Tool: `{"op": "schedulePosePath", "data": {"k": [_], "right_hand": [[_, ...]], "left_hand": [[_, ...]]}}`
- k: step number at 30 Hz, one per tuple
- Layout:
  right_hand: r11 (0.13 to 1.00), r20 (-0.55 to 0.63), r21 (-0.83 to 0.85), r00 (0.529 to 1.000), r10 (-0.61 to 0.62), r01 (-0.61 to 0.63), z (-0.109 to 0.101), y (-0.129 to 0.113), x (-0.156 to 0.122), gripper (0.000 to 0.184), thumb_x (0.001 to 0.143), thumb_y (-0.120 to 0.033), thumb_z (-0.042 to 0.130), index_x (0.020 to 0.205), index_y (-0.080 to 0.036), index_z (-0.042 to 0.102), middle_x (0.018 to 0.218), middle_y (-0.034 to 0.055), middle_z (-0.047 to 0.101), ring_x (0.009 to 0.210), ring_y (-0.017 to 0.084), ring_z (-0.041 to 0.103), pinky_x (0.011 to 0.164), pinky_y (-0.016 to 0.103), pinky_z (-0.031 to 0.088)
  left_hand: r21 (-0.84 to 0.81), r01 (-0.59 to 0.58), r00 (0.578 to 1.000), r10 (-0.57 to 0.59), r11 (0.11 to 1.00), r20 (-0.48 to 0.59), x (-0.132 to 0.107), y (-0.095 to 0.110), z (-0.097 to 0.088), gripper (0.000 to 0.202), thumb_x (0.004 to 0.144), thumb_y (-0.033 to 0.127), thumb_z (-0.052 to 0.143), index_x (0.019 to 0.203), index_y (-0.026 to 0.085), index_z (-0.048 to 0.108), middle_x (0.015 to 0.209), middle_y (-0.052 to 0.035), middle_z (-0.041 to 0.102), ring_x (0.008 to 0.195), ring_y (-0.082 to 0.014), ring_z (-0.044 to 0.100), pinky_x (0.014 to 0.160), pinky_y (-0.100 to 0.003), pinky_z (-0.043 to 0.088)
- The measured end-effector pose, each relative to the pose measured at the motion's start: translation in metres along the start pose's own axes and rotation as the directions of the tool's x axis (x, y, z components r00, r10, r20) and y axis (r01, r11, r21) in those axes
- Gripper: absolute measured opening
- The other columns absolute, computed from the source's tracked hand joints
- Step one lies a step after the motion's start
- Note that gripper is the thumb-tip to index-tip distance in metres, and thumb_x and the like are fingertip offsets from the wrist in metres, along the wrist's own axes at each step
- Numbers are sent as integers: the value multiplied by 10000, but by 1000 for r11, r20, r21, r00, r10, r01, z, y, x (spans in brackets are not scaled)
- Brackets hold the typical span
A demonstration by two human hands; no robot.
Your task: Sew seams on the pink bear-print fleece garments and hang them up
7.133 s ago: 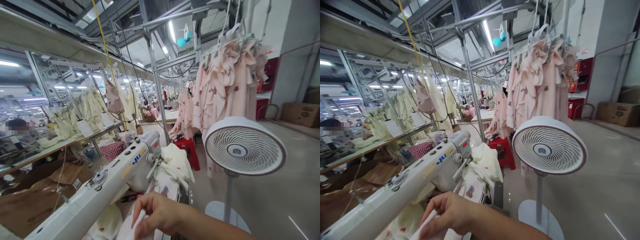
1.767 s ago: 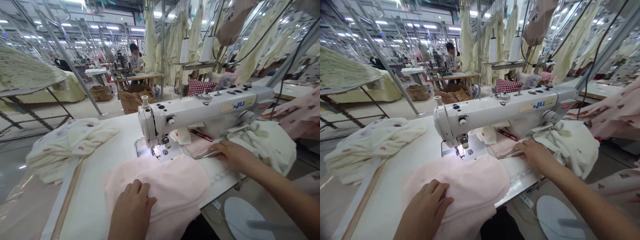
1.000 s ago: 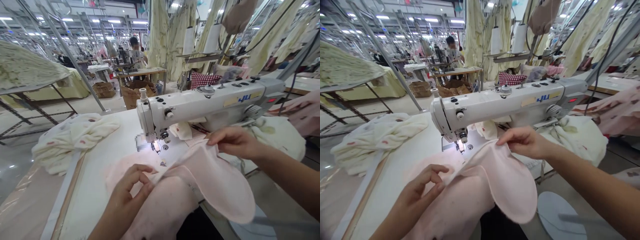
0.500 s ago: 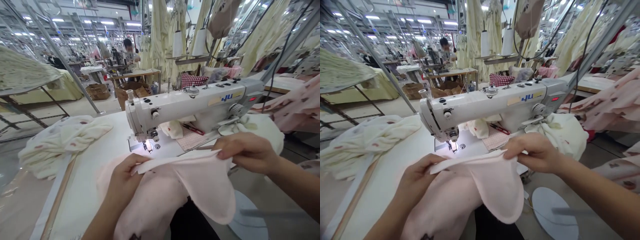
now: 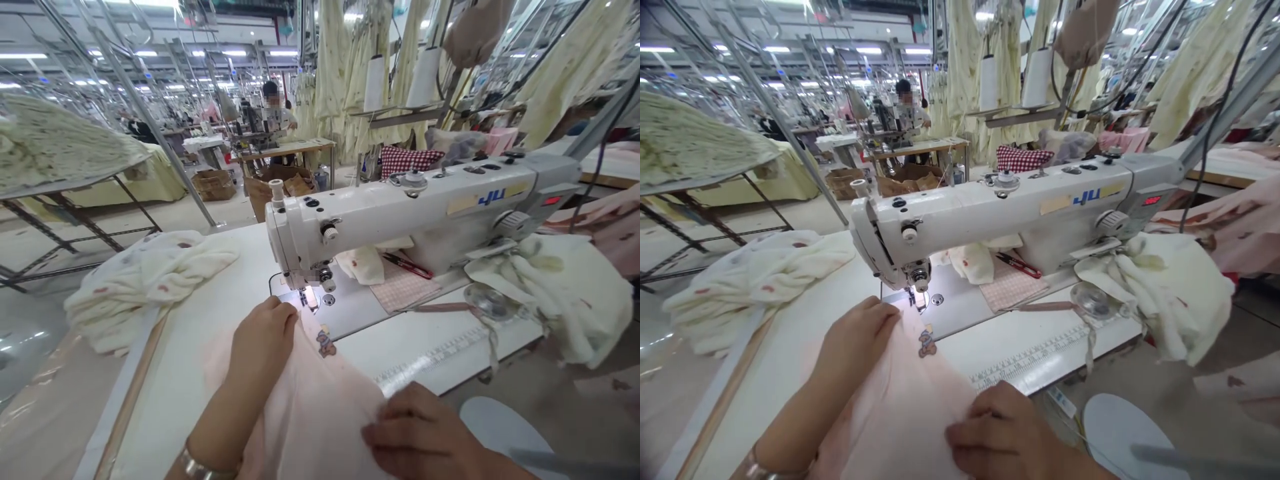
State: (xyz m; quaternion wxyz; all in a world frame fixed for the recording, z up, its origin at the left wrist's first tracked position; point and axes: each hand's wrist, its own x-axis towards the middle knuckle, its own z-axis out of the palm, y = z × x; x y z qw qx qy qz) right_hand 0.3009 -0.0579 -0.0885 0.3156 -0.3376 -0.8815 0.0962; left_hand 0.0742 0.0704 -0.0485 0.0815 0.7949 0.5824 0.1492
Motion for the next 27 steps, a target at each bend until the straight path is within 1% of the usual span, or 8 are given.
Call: {"op": "schedulePosePath", "data": {"k": [2,5,9,12,17,20,23,27], "right_hand": [[999,-33,1,999,34,-34,8,12,3,139,853,-195,541,933,-194,655,946,76,713,835,186,630,731,306,541],[998,-49,8,996,70,-70,8,21,5,130,830,-160,554,914,-201,645,923,69,711,806,177,623,717,313,537],[999,0,14,999,44,-44,-2,23,5,219,775,-117,599,981,-189,621,979,77,705,829,168,643,771,291,545],[998,41,-1,998,55,-55,-5,25,6,245,772,-138,602,1004,-216,605,980,61,708,825,172,646,749,296,553],[996,48,-8,995,84,-84,-3,27,3,246,749,-139,620,980,-221,611,969,54,710,824,197,635,717,327,543],[996,47,-1,995,84,-84,-2,27,2,222,748,-130,610,955,-210,620,954,66,712,806,200,630,702,329,537],[997,71,-3,994,81,-81,-5,26,3,203,772,-156,598,965,-213,625,966,63,710,807,202,627,703,334,538],[995,100,-8,990,95,-95,-8,22,9,190,795,-185,608,980,-214,640,983,49,707,828,197,628,715,320,541]], "left_hand": [[-10,13,1000,-13,1000,25,12,-2,14,271,872,244,388,767,218,636,820,-17,606,749,-177,579,584,-267,379],[-47,2,1000,-1,999,27,15,-4,28,279,887,250,376,773,223,629,818,-13,605,792,-181,577,636,-283,406],[-84,-13,1000,15,996,19,14,-7,35,284,895,265,369,776,220,624,799,-19,600,837,-194,560,750,-342,414],[-106,-19,1000,20,994,8,17,-10,41,275,893,271,378,787,229,628,794,-15,594,846,-192,554,772,-355,410],[-7,-103,984,101,995,-146,22,-13,51,207,865,253,463,739,220,624,830,-35,607,853,-219,526,802,-389,401],[9,-178,978,178,984,-106,16,-7,52,232,883,184,417,760,197,614,817,-38,633,809,-204,544,769,-356,428],[51,-242,970,243,969,-11,-1,-1,50,225,893,201,411,959,174,624,976,-72,653,908,-237,564,844,-415,423],[104,-305,952,305,947,11,-18,-9,48,399,889,325,449,1252,163,482,1262,-118,531,1151,-297,464,999,-540,306]]}}
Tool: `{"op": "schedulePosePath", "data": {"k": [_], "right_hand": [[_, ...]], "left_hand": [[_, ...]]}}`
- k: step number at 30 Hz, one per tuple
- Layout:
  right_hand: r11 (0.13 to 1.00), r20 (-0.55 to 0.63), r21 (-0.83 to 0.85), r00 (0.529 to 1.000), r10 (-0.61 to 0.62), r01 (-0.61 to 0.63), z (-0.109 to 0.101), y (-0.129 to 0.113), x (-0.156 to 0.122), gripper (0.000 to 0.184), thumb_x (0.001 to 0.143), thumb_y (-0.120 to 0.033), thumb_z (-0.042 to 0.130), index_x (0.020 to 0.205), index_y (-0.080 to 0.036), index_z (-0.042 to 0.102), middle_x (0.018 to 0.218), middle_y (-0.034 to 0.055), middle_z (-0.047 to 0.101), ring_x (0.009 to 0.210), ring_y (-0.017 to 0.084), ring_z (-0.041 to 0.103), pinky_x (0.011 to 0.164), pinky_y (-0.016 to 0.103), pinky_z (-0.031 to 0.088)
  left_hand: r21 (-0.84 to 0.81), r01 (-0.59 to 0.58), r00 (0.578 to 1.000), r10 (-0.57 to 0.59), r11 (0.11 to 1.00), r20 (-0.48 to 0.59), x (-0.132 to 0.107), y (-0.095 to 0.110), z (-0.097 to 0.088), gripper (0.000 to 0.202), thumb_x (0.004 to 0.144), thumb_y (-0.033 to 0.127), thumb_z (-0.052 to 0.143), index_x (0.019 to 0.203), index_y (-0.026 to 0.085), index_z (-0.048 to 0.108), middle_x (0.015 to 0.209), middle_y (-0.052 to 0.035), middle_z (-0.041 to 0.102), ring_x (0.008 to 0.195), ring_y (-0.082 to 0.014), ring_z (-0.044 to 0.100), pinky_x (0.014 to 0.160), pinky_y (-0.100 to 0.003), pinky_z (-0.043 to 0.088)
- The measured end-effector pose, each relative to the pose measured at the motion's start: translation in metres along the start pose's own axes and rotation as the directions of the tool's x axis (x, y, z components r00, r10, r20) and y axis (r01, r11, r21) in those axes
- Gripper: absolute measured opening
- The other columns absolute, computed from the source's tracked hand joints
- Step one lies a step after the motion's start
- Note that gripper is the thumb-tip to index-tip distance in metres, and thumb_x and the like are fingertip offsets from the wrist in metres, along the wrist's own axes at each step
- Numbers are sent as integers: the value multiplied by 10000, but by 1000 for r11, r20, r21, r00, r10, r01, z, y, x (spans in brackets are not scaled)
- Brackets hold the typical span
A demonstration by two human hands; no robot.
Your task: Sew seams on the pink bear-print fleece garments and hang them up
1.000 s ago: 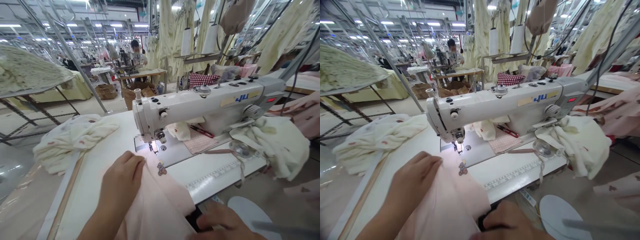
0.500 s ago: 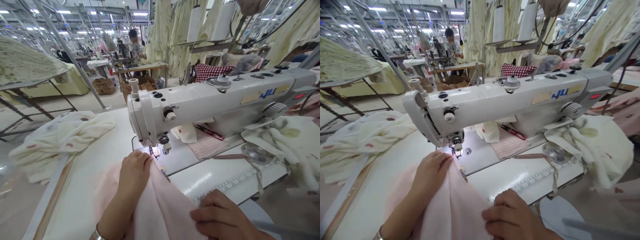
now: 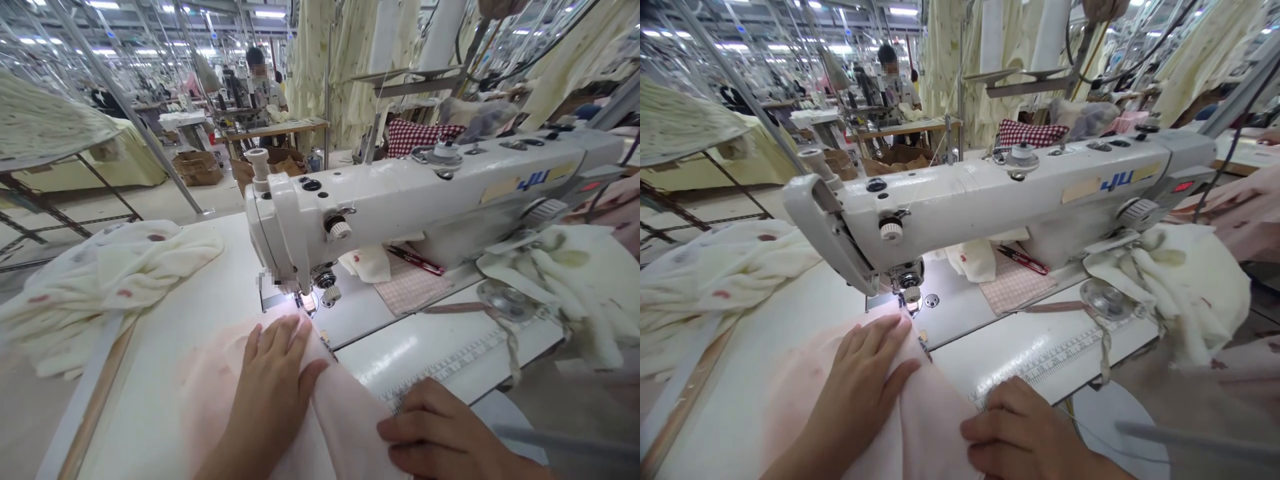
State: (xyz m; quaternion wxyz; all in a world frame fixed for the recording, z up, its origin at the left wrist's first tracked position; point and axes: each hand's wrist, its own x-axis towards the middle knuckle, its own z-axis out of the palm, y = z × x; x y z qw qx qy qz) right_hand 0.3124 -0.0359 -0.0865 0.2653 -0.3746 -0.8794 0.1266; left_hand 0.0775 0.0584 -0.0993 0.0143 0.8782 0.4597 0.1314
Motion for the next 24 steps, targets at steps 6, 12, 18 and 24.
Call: {"op": "schedulePosePath", "data": {"k": [6,12,18,24], "right_hand": [[998,0,-34,998,59,-59,6,-3,7,156,830,-205,596,973,-222,657,992,30,705,860,185,613,743,310,526],[996,-6,-50,997,78,-78,11,-3,10,129,848,-197,578,950,-209,656,971,41,705,857,173,597,754,311,507],[997,-11,-35,998,67,-68,10,-2,11,163,822,-181,610,978,-213,647,1000,34,701,863,182,595,749,311,505],[998,37,-34,998,50,-48,7,-4,12,193,829,-147,591,1013,-197,618,1001,53,696,862,163,571,774,286,492]], "left_hand": [[-60,-63,998,64,996,21,9,-27,4,412,898,375,428,1267,196,467,1254,-108,504,1137,-277,460,1005,-541,327],[-60,-142,989,145,988,43,16,-35,5,420,922,388,385,1284,187,455,1289,-123,444,1188,-279,404,1021,-552,314],[-39,-171,984,172,985,44,17,-37,8,420,928,374,375,1280,163,466,1255,-130,445,1175,-272,399,1046,-552,280],[63,-199,980,198,978,9,16,-26,-1,354,913,298,403,1211,156,531,1137,-127,538,1068,-266,496,1024,-574,296]]}}
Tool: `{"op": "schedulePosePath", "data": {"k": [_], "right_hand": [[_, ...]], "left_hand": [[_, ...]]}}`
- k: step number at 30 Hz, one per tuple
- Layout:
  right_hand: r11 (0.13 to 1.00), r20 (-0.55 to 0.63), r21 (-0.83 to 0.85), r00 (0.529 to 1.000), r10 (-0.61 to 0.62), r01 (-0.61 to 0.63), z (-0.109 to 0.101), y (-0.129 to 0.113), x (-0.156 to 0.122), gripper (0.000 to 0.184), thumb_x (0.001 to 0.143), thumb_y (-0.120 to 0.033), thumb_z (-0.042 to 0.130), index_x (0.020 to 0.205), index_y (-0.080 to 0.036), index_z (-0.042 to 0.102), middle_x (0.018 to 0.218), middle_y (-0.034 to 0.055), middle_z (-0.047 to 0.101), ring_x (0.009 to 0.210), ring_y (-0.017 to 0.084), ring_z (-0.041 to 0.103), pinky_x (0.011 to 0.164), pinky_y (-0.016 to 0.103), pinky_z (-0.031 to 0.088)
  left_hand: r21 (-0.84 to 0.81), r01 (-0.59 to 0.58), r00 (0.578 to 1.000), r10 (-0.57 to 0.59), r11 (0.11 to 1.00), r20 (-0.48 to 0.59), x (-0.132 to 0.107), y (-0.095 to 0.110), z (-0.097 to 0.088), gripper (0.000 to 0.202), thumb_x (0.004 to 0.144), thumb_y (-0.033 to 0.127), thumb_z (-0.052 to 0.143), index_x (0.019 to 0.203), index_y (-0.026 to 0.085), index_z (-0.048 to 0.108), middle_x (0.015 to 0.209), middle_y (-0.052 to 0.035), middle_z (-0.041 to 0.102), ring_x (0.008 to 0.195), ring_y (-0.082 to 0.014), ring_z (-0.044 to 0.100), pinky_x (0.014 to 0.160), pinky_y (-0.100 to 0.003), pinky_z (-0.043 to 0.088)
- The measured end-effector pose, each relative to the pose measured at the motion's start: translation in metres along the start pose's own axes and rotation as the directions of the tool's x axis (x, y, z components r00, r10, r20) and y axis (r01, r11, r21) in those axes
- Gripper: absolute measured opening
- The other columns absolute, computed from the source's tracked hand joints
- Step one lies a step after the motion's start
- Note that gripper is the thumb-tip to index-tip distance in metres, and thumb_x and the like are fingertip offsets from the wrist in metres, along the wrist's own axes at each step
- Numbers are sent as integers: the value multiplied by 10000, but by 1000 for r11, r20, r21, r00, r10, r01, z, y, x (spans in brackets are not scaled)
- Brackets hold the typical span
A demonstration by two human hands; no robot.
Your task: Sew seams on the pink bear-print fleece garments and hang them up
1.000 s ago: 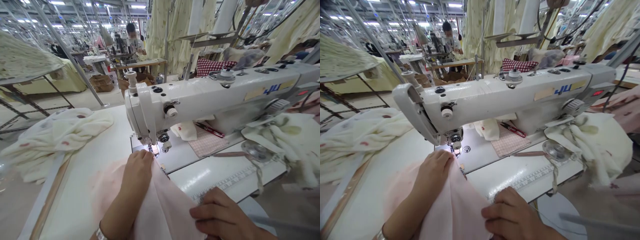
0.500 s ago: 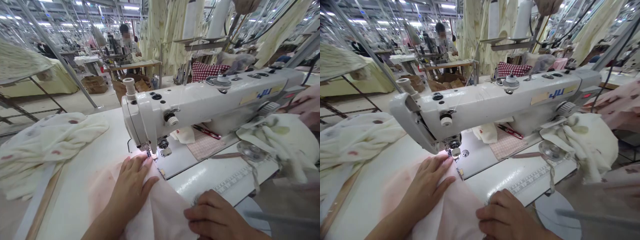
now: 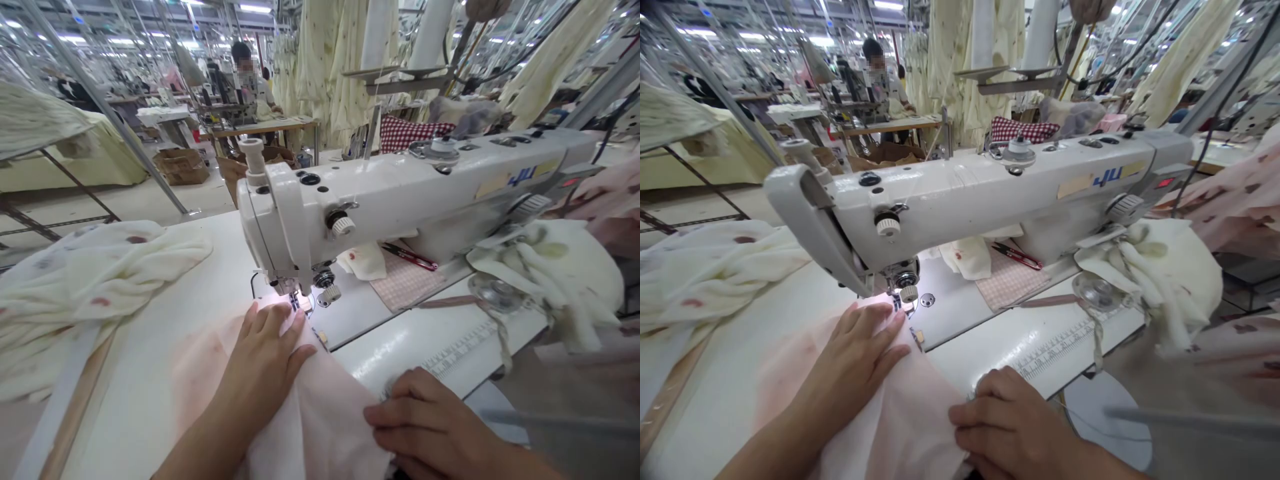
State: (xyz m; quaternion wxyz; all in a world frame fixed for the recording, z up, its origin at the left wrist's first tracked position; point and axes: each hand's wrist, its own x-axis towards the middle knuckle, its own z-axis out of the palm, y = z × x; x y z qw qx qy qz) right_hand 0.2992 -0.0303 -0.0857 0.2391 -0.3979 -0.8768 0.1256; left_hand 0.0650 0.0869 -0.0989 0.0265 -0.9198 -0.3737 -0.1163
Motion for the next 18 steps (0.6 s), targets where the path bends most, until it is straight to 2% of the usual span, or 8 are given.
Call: {"op": "schedulePosePath", "data": {"k": [2,4,7,9,13,16,18], "right_hand": [[999,-24,17,999,-28,28,1,1,-1,205,835,-125,559,1030,-174,599,1002,71,685,859,162,554,783,296,478],[1000,-61,17,998,-11,12,5,4,-2,186,841,-137,544,1018,-164,595,997,92,657,846,175,534,757,326,462],[1000,-70,-3,997,26,-27,10,9,-4,155,847,-179,554,995,-170,600,904,87,610,774,177,498,680,330,425],[1000,-65,-17,998,16,-17,11,10,-5,158,854,-170,541,1002,-161,599,815,68,585,728,168,475,648,315,403],[999,-57,-41,998,-18,16,7,11,-4,151,868,-145,498,974,-133,605,736,57,565,682,158,458,615,297,385],[995,14,-59,997,-79,80,0,12,0,160,873,-139,492,985,-124,605,920,90,627,798,174,504,673,314,400],[985,99,-81,985,-141,149,-2,15,7,175,887,-146,488,1018,-123,601,1073,78,631,884,180,515,721,327,398]], "left_hand": [[22,12,1000,-13,1000,22,-6,15,-7,287,903,250,393,1102,190,590,1093,-117,584,1031,-278,537,981,-636,300],[31,14,1000,-15,999,26,-16,33,-12,274,895,276,385,1049,196,597,1143,-150,593,1074,-334,533,895,-713,311],[74,-5,1000,6,997,-5,-34,55,-10,414,890,360,371,1207,124,498,1337,-247,452,1224,-423,409,797,-767,313],[104,-13,1000,14,994,-7,-44,62,-4,478,888,348,371,1287,91,422,1399,-256,367,1270,-429,354,801,-766,308],[121,-5,1000,6,993,-6,-50,62,7,494,878,346,388,1311,111,414,1426,-216,342,1283,-415,346,836,-736,318],[124,-33,999,35,992,-16,-50,53,9,518,874,393,399,1325,137,410,1434,-199,339,1282,-397,356,852,-707,336],[109,-51,999,52,993,-6,-49,42,8,524,872,419,414,1333,171,408,1437,-178,346,1282,-384,360,880,-691,330]]}}
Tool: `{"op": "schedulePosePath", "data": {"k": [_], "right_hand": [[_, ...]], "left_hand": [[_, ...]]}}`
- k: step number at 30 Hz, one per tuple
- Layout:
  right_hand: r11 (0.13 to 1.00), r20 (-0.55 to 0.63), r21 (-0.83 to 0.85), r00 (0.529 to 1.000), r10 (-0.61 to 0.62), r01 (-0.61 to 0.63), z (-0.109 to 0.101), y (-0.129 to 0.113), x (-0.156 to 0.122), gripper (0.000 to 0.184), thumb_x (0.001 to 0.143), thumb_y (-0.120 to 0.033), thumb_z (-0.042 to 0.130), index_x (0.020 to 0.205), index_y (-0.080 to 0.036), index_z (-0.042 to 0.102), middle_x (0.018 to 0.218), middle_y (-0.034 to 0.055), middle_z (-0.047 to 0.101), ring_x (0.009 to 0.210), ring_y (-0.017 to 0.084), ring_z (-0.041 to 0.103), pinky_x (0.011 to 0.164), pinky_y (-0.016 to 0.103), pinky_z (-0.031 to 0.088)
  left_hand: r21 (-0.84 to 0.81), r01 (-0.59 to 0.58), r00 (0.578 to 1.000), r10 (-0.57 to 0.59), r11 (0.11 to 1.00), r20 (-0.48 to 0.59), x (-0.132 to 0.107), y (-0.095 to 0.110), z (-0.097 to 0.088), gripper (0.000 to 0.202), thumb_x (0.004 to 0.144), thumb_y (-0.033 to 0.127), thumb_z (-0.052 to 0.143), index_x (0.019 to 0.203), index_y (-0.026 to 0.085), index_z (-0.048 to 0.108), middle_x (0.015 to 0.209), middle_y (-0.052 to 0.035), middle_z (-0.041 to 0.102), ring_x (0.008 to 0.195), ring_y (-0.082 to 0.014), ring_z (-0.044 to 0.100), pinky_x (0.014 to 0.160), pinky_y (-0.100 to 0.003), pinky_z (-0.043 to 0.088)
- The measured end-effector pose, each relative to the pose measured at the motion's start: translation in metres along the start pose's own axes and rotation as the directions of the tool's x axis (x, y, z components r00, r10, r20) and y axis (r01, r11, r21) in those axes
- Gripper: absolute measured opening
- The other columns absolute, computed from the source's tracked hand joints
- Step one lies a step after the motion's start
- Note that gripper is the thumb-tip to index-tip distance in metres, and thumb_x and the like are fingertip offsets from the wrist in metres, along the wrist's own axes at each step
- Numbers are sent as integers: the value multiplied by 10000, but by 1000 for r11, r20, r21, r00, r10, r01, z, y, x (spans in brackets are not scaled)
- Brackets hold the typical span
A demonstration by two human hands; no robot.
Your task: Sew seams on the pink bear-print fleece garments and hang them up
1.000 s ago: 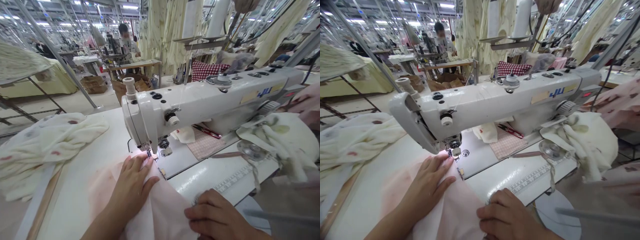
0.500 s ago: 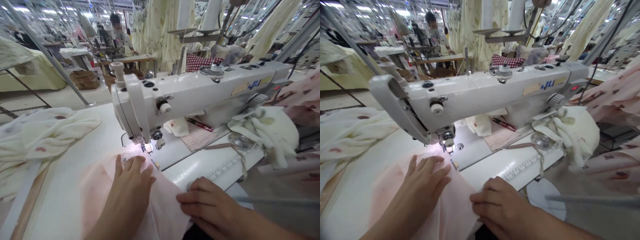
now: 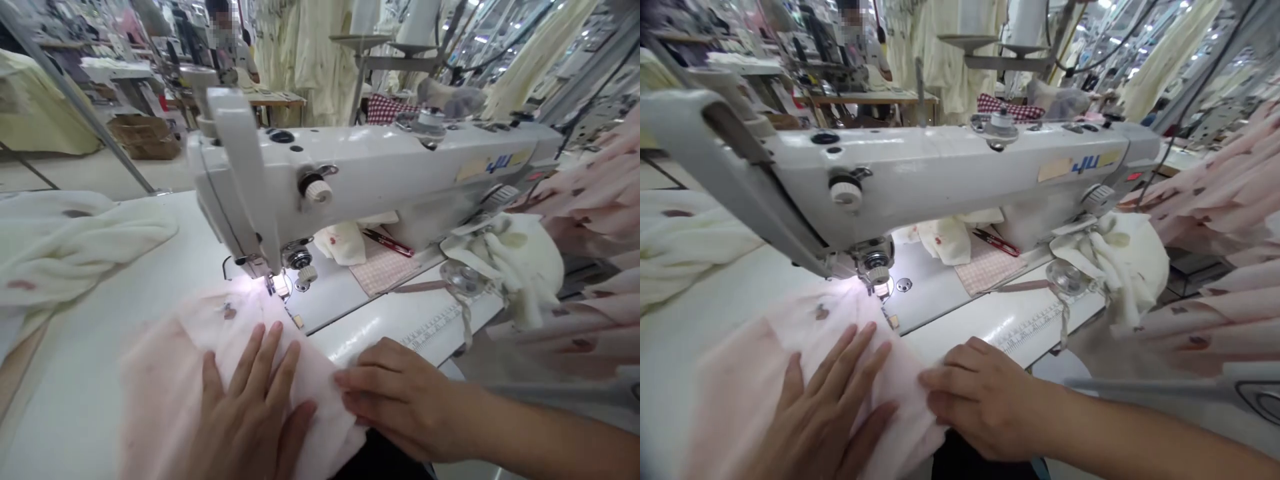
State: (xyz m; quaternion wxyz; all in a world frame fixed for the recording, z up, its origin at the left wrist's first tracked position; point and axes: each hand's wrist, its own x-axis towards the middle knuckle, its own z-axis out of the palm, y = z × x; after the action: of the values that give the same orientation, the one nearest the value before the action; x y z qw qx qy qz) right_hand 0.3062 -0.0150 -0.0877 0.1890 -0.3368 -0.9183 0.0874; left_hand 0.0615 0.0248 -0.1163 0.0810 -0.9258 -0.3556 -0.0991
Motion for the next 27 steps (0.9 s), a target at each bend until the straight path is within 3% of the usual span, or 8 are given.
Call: {"op": "schedulePosePath", "data": {"k": [3,6,9,13,20,23,25,27], "right_hand": [[993,82,-60,992,-101,106,3,11,16,188,913,-193,485,1048,-134,603,1120,45,636,867,163,524,707,327,381],[970,54,-143,980,-189,195,11,25,36,184,926,-222,481,1023,-139,614,1122,42,642,816,150,522,670,325,359],[955,25,-188,973,-231,232,18,41,59,156,917,-200,485,985,-159,619,1102,25,648,777,143,503,653,319,340],[967,22,-183,984,-178,179,21,54,85,127,882,-165,506,924,-188,624,1008,-9,663,758,133,504,640,289,334],[966,-74,-255,997,33,-50,33,61,108,227,932,-241,407,1008,-193,615,973,53,613,773,140,537,697,285,385],[979,-60,-186,996,70,-80,33,62,108,259,945,-250,369,1019,-204,613,996,54,607,821,154,539,737,302,396],[992,-32,-107,998,59,-62,27,56,104,292,961,-255,333,1071,-183,593,982,73,609,824,164,537,731,314,397],[999,12,-4,999,42,-42,18,45,94,323,970,-317,336,1148,-158,554,937,87,602,810,180,526,707,325,396]], "left_hand": [[-76,0,999,2,997,36,6,-26,0,507,873,428,433,1338,230,403,1437,-144,364,1292,-357,353,958,-671,269],[-167,17,999,-10,986,45,19,-57,0,444,890,416,412,1289,225,448,1407,-147,402,1286,-324,363,1013,-636,211],[-194,-4,995,22,981,92,36,-85,-2,433,901,433,384,1269,215,453,1377,-151,429,1257,-311,392,1009,-600,234],[-182,-73,980,104,981,168,56,-114,-1,457,902,446,362,1266,188,463,1330,-154,469,1246,-320,394,1000,-549,263],[-196,-69,986,97,978,136,84,-164,14,431,893,384,326,1235,201,514,1368,-128,452,1279,-298,358,1020,-515,268],[-130,-1,981,26,992,194,85,-161,15,416,895,358,328,1220,196,531,1344,-146,479,1270,-327,375,1007,-587,252],[-53,114,976,-101,992,193,73,-137,11,421,909,339,311,1236,171,518,1332,-171,487,1274,-352,373,988,-648,230],[29,250,959,-252,968,134,53,-99,5,438,913,306,301,1264,126,491,1334,-208,475,1287,-389,345,963,-696,215]]}}
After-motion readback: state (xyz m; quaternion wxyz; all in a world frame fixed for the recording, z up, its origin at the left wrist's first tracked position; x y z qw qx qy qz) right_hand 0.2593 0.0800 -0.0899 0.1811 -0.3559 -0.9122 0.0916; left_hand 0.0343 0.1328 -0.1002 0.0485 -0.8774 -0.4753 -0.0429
